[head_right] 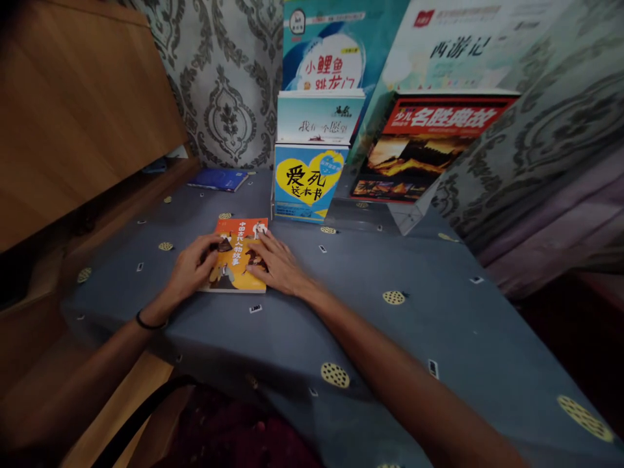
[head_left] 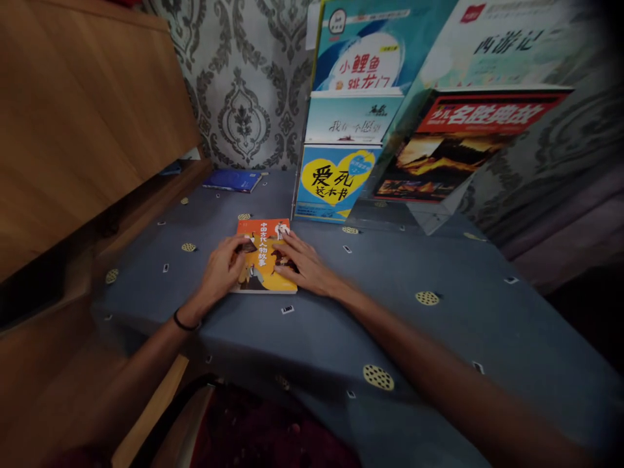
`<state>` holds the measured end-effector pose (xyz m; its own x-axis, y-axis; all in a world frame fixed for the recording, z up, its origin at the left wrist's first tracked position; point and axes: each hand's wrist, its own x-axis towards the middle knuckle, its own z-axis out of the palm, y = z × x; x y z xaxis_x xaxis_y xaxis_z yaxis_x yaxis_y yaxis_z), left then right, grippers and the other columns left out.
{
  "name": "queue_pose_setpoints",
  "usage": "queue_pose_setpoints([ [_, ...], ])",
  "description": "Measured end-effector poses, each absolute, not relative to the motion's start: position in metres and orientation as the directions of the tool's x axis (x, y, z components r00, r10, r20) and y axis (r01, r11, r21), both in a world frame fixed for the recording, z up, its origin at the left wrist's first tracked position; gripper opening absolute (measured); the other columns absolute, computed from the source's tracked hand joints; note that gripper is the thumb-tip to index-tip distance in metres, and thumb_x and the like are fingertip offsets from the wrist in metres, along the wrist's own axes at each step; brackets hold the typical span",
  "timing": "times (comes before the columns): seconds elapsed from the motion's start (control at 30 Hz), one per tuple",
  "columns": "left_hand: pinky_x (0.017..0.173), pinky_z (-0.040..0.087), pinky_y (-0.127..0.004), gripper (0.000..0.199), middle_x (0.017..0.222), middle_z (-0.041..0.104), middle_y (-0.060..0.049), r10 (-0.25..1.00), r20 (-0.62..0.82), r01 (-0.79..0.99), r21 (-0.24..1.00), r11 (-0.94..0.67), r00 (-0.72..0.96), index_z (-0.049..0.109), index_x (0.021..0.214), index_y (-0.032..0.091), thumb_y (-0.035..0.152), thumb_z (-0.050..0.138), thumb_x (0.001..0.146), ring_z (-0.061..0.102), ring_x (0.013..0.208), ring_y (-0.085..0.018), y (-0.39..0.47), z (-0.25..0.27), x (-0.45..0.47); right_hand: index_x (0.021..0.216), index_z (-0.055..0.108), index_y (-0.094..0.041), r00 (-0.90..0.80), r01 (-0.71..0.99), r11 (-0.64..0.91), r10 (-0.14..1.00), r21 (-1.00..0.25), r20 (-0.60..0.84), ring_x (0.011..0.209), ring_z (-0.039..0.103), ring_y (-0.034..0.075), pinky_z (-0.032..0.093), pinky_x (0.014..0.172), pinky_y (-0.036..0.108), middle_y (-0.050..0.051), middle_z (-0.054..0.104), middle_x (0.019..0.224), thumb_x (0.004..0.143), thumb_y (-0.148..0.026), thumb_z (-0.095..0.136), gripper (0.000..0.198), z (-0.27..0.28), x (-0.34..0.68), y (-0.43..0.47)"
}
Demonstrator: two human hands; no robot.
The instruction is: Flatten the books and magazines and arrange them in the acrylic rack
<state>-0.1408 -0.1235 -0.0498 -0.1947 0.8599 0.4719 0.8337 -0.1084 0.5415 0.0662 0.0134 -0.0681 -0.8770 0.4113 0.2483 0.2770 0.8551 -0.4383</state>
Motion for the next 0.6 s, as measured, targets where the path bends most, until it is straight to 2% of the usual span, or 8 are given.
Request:
queue_pose_setpoints([
  [0.13, 0.102, 0.05, -0.05, 0.036, 0.124, 0.067, -0.014, 0.873, 0.377, 0.839, 0.54, 0.065, -0.31, 0.056, 0.126, 0.016, 0.031, 0.05, 0.093, 0.062, 0.116, -0.029, -0.121, -0.059, -0.151, 0.152, 0.043, -0.022, -0.911, 0.264, 0.852, 0.375, -0.451, 0.174, 0.155, 0.019, 0.035, 0.021, 0.123, 0.06, 0.016, 0.025, 0.167, 0.093, -0.07, 0.047, 0.076, -0.064, 0.075, 0.004],
  [0.23, 0.104, 0.048, -0.051, 0.045, 0.132, 0.063, -0.017, 0.897, 0.333, 0.819, 0.572, 0.054, -0.292, 0.047, 0.136, 0.016, 0.034, 0.049, 0.095, 0.06, 0.122, -0.031, -0.12, -0.065, -0.152, 0.154, 0.041, -0.021, -0.926, 0.245, 0.856, 0.346, -0.454, 0.152, 0.155, 0.017, 0.035, 0.018, 0.124, 0.059, 0.017, 0.022, 0.168, 0.088, -0.075, 0.051, 0.085, -0.06, 0.076, 0.004],
  [0.33, 0.103, 0.049, -0.052, 0.049, 0.135, 0.063, -0.017, 0.908, 0.32, 0.812, 0.582, 0.036, -0.27, 0.042, 0.142, 0.017, 0.038, 0.046, 0.098, 0.061, 0.121, -0.031, -0.12, -0.068, -0.155, 0.155, 0.038, -0.024, -0.935, 0.225, 0.857, 0.324, -0.463, 0.145, 0.155, 0.014, 0.036, 0.018, 0.123, 0.062, 0.016, 0.02, 0.168, 0.083, -0.078, 0.057, 0.092, -0.06, 0.076, 0.007],
  [0.5, 0.114, 0.036, -0.057, 0.052, 0.142, 0.058, -0.017, 0.938, 0.306, 0.893, 0.451, 0.011, -0.166, 0.05, 0.141, 0.017, 0.042, 0.048, 0.096, 0.048, 0.137, -0.036, -0.116, -0.074, -0.161, 0.156, 0.037, -0.028, -0.936, 0.231, 0.838, 0.329, -0.494, 0.122, 0.156, 0.011, 0.038, 0.019, 0.123, 0.061, 0.012, 0.016, 0.17, 0.077, -0.079, 0.063, 0.098, -0.059, 0.077, 0.009],
  [0.6, 0.117, 0.031, -0.057, 0.057, 0.148, 0.052, -0.019, 0.94, 0.274, 0.918, 0.387, 0.085, -0.203, 0.046, 0.146, 0.014, 0.044, 0.044, 0.098, 0.042, 0.142, -0.036, -0.114, -0.078, -0.157, 0.157, 0.036, -0.029, -0.937, 0.226, 0.831, 0.328, -0.508, 0.12, 0.156, 0.01, 0.037, 0.018, 0.123, 0.061, 0.012, 0.016, 0.17, 0.077, -0.079, 0.063, 0.098, -0.058, 0.078, 0.008],
])
